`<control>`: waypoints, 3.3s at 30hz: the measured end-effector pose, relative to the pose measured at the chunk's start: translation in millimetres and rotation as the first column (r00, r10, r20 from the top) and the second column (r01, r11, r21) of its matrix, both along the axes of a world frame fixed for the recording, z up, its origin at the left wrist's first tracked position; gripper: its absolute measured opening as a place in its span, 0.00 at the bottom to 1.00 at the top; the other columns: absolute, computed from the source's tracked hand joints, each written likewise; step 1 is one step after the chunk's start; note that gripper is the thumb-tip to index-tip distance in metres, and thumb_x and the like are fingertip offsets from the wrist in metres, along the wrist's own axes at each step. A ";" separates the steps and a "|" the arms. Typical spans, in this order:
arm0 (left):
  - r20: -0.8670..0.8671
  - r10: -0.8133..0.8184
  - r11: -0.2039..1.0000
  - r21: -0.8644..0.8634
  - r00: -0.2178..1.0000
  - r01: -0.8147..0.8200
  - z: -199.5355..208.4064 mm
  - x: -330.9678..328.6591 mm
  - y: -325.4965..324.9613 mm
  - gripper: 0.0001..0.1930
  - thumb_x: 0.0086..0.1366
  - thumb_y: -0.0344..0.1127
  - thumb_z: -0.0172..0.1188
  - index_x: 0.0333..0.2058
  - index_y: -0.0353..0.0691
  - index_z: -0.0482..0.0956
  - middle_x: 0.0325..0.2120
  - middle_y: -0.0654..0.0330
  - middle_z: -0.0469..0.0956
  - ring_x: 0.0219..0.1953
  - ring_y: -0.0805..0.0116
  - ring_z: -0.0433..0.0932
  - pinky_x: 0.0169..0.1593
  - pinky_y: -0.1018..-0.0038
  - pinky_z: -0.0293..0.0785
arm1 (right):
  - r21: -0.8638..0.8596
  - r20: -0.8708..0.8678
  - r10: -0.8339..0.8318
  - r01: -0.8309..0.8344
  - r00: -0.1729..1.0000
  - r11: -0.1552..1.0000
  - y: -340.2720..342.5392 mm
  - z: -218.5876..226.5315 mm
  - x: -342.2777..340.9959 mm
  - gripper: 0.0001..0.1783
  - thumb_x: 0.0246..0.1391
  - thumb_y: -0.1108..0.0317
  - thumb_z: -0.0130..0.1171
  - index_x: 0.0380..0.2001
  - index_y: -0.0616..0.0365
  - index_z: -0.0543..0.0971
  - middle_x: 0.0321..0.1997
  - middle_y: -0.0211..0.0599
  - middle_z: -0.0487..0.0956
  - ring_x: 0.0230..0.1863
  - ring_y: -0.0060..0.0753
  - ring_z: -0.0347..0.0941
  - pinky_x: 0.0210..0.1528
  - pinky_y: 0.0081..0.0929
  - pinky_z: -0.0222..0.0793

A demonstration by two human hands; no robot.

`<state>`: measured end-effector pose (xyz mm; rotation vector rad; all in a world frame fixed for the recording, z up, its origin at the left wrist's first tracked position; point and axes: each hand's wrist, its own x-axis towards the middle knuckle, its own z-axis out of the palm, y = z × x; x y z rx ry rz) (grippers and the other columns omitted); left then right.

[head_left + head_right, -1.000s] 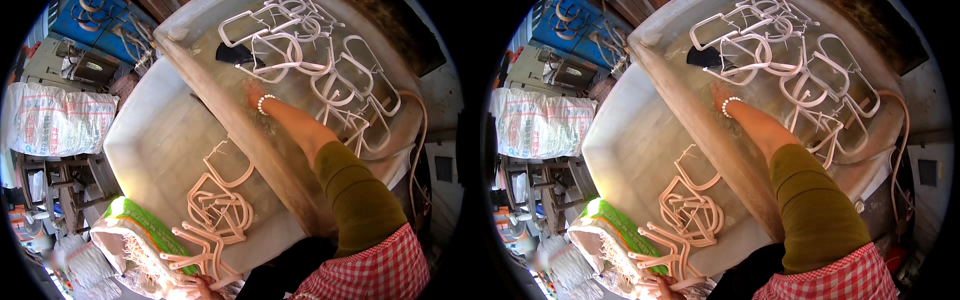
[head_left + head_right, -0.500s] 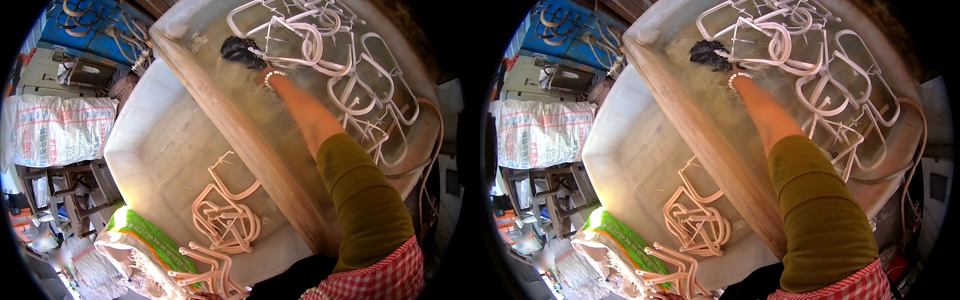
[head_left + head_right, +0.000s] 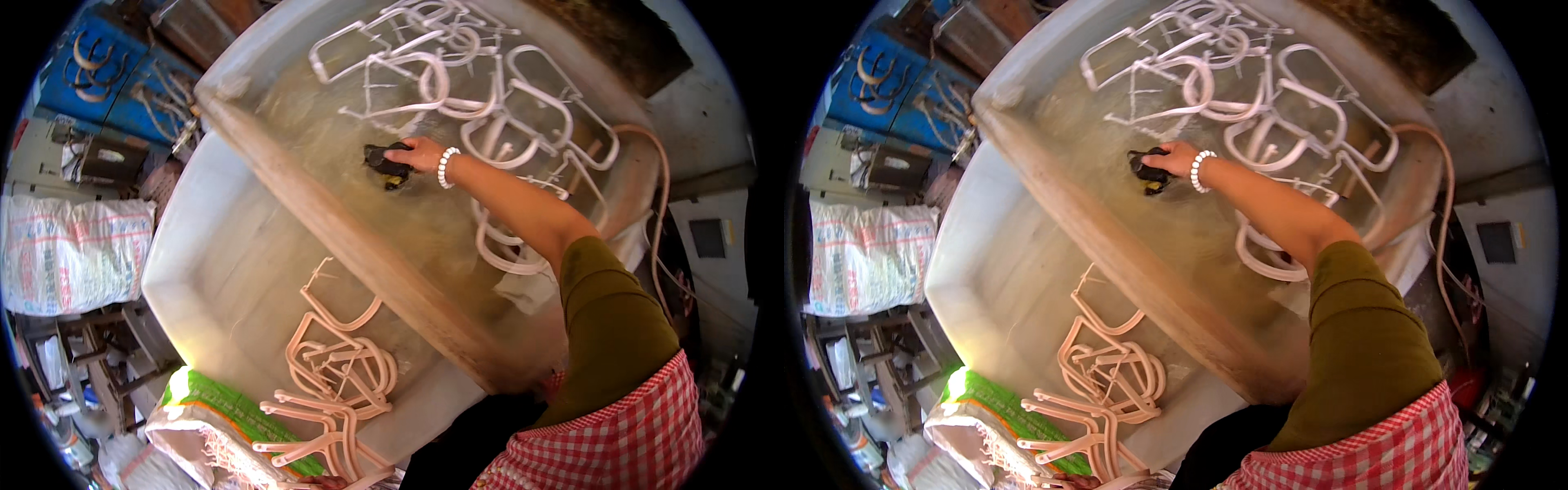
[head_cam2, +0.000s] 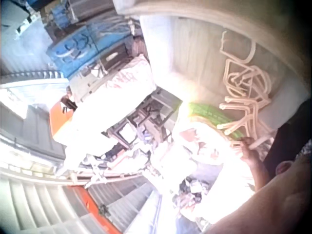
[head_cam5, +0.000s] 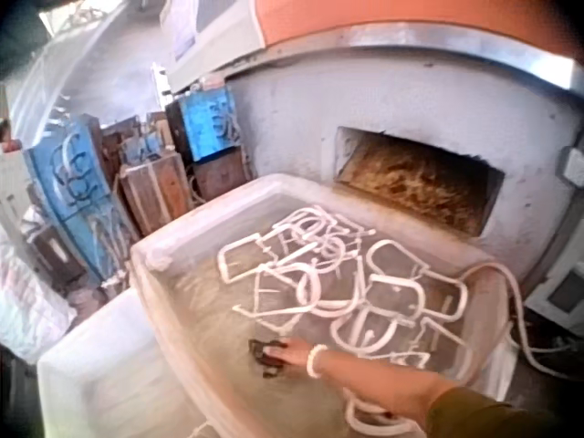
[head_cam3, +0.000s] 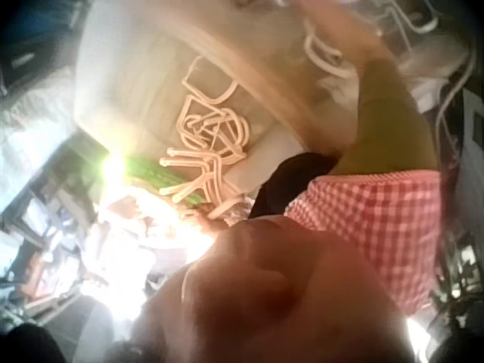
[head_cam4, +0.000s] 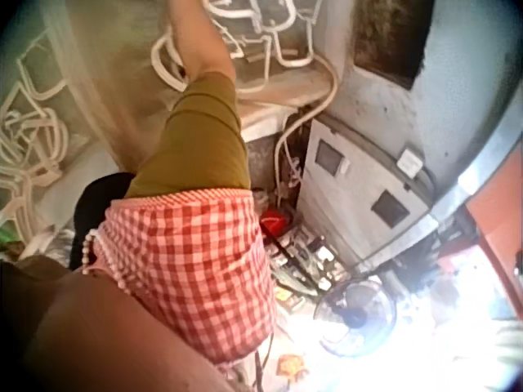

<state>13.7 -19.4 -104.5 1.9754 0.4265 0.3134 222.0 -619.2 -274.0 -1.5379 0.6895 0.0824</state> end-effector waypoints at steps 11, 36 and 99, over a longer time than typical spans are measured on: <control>-0.301 0.023 0.943 -0.309 0.953 -0.120 45.3 -3.6 -36.3 0.19 0.65 0.50 0.53 0.34 0.37 0.76 0.25 0.60 0.73 0.28 0.70 0.71 0.30 0.76 0.68 | 0.379 0.129 -0.702 0.619 0.701 0.688 11.5 55.8 -112.3 0.13 0.45 0.69 0.63 0.33 0.65 0.75 0.30 0.38 0.79 0.28 0.31 0.76 0.32 0.30 0.74; -0.196 -0.050 0.588 -0.799 0.979 -0.130 71.7 11.6 -2.5 0.18 0.65 0.36 0.56 0.49 0.30 0.71 0.42 0.55 0.75 0.48 0.67 0.72 0.56 0.71 0.68 | -0.677 -0.650 -0.191 -0.447 0.735 0.585 -79.5 98.1 -459.8 0.36 0.48 0.41 0.58 0.43 0.68 0.77 0.45 0.61 0.77 0.47 0.57 0.75 0.46 0.42 0.71; -0.067 -0.215 0.479 -0.877 0.974 0.045 78.7 17.8 -28.4 0.21 0.58 0.26 0.63 0.50 0.35 0.69 0.40 0.57 0.75 0.42 0.63 0.75 0.48 0.66 0.72 | -0.413 0.461 0.885 -0.868 0.060 0.274 385.3 169.1 -165.0 0.20 0.55 0.69 0.54 0.51 0.57 0.70 0.50 0.43 0.73 0.54 0.42 0.68 0.59 0.37 0.63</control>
